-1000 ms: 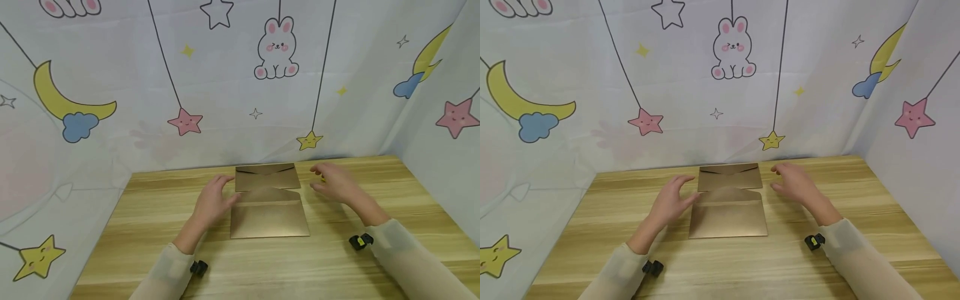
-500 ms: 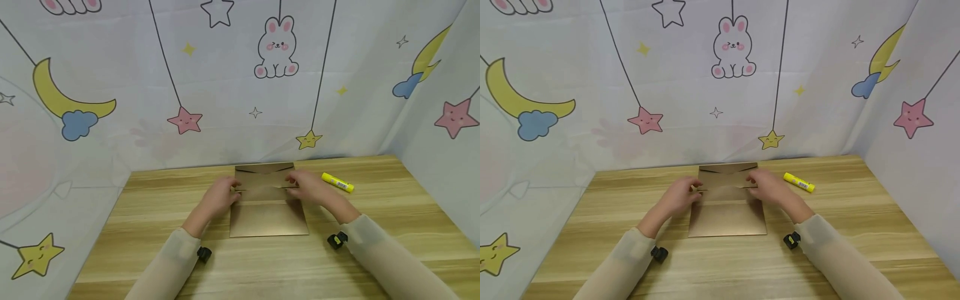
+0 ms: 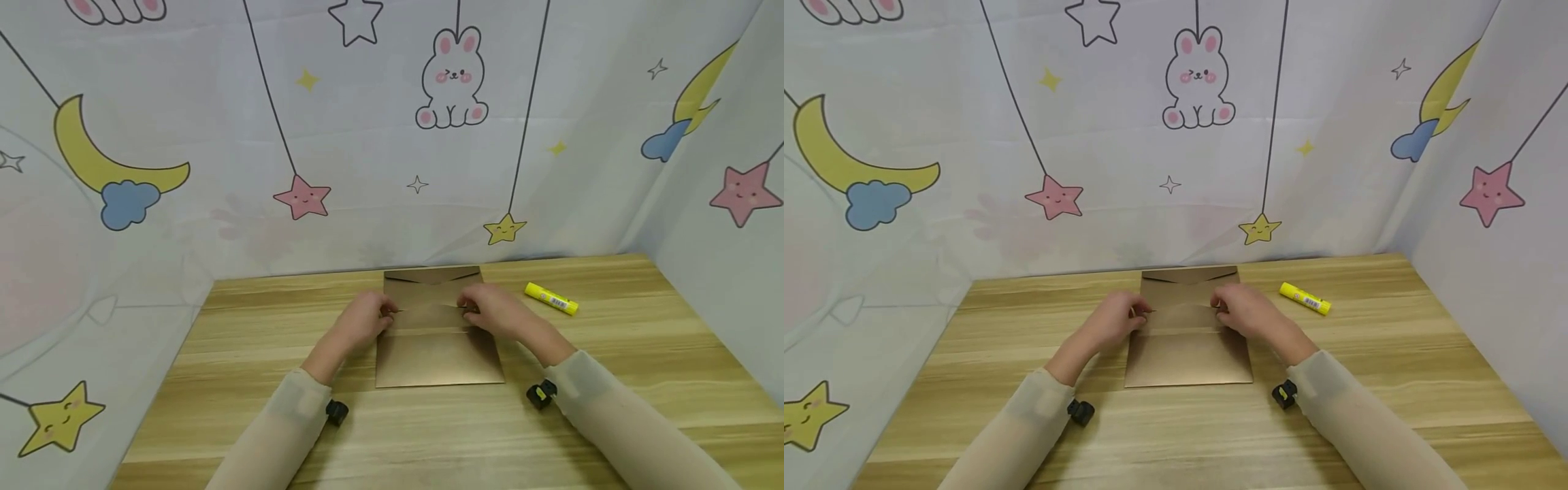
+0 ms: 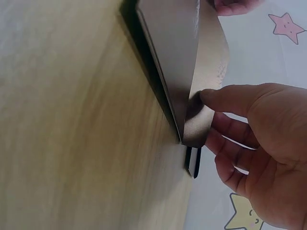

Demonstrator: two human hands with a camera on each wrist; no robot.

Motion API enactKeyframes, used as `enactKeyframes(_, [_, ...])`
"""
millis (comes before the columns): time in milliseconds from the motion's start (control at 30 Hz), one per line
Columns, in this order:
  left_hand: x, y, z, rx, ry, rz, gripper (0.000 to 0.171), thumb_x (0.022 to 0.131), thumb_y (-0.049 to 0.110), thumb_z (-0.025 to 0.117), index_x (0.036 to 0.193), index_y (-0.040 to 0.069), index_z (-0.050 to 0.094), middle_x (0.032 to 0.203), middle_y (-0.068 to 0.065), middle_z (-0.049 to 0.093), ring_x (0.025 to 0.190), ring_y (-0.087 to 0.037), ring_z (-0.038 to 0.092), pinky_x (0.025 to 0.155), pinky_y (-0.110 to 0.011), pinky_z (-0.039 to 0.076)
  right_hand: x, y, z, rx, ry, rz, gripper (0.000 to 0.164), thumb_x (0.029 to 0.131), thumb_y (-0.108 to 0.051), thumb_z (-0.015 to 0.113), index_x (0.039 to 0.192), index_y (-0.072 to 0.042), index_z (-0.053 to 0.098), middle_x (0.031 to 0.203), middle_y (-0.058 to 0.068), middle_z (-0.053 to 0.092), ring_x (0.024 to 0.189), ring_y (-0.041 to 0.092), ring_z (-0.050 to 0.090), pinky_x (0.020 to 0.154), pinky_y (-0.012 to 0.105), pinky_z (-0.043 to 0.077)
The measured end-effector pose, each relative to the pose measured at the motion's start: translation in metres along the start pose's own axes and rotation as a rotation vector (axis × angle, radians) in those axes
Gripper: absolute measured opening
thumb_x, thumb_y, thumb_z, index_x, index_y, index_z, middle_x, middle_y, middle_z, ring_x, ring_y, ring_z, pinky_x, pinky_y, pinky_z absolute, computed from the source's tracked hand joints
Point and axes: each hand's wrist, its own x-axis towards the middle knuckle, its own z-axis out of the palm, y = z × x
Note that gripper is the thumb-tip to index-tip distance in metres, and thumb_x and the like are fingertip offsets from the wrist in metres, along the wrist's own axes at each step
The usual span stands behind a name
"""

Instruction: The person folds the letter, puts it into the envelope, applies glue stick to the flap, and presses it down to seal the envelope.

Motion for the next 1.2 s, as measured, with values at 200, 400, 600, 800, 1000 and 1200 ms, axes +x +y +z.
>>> enactKeyframes(200, [0.0, 0.002, 0.001, 0.04, 0.04, 0.025, 0.015, 0.096, -0.001, 0.077, 0.108, 0.008, 0.079, 0.098, -0.004, 0.073, 0.091, -0.021, 0.067, 0.083, -0.039, 0.057, -0.002, 0.001, -0.001, -0.025, 0.053, -0.045, 0.013, 0.096, -0.003, 0.076, 0.108, -0.007, 0.074, 0.091, -0.001, 0.067, 0.083, 0.016, 0.06, 0.076, 0.039, 0.055])
enactKeyframes(400, [-0.003, 0.007, 0.001, 0.064, 0.067, 0.05, 0.014, 0.095, -0.002, 0.078, 0.102, 0.01, 0.079, 0.1, -0.003, 0.074, 0.094, -0.021, 0.068, 0.085, -0.038, 0.058, -0.007, 0.003, 0.0, -0.077, 0.134, -0.13, 0.015, 0.094, 0.003, 0.075, 0.103, -0.008, 0.075, 0.095, 0.001, 0.069, 0.085, 0.018, 0.064, 0.076, 0.04, 0.057])
enactKeyframes(600, [-0.008, 0.01, 0.001, 0.104, 0.051, 0.116, 0.016, 0.092, -0.005, 0.078, 0.097, 0.01, 0.08, 0.097, -0.002, 0.075, 0.093, -0.021, 0.069, 0.084, -0.037, 0.058, -0.017, 0.003, 0.001, -0.134, 0.161, -0.223, 0.021, 0.09, 0.007, 0.075, 0.101, -0.01, 0.078, 0.093, 0.003, 0.07, 0.081, 0.019, 0.065, 0.072, 0.039, 0.057])
enactKeyframes(800, [-0.013, 0.012, 0.001, 0.112, -0.002, 0.138, 0.022, 0.091, -0.011, 0.075, 0.098, 0.009, 0.081, 0.096, -0.002, 0.075, 0.093, -0.021, 0.071, 0.083, -0.036, 0.06, -0.025, 0.0, 0.0, -0.129, 0.128, -0.249, 0.021, 0.09, 0.006, 0.075, 0.1, -0.012, 0.08, 0.093, 0.001, 0.07, 0.078, 0.017, 0.064, 0.073, 0.041, 0.057])
enactKeyframes(1000, [-0.019, 0.015, 0.002, 0.141, -0.03, 0.166, 0.025, 0.092, -0.012, 0.072, 0.101, 0.009, 0.082, 0.099, -0.003, 0.075, 0.098, -0.023, 0.072, 0.087, -0.036, 0.06, -0.03, -0.003, 0.005, -0.157, 0.085, -0.244, 0.021, 0.09, 0.004, 0.077, 0.101, -0.014, 0.08, 0.097, -0.002, 0.071, 0.09, 0.019, 0.07, 0.08, 0.043, 0.059])
enactKeyframes(1200, [-0.023, 0.016, 0.003, 0.171, -0.038, 0.214, 0.028, 0.093, -0.014, 0.068, 0.1, 0.009, 0.083, 0.096, -0.004, 0.073, 0.095, -0.023, 0.07, 0.085, -0.037, 0.06, -0.035, -0.005, 0.008, -0.163, 0.046, -0.215, 0.021, 0.092, 0.001, 0.076, 0.105, -0.016, 0.081, 0.099, -0.004, 0.07, 0.094, 0.018, 0.069, 0.084, 0.047, 0.057])
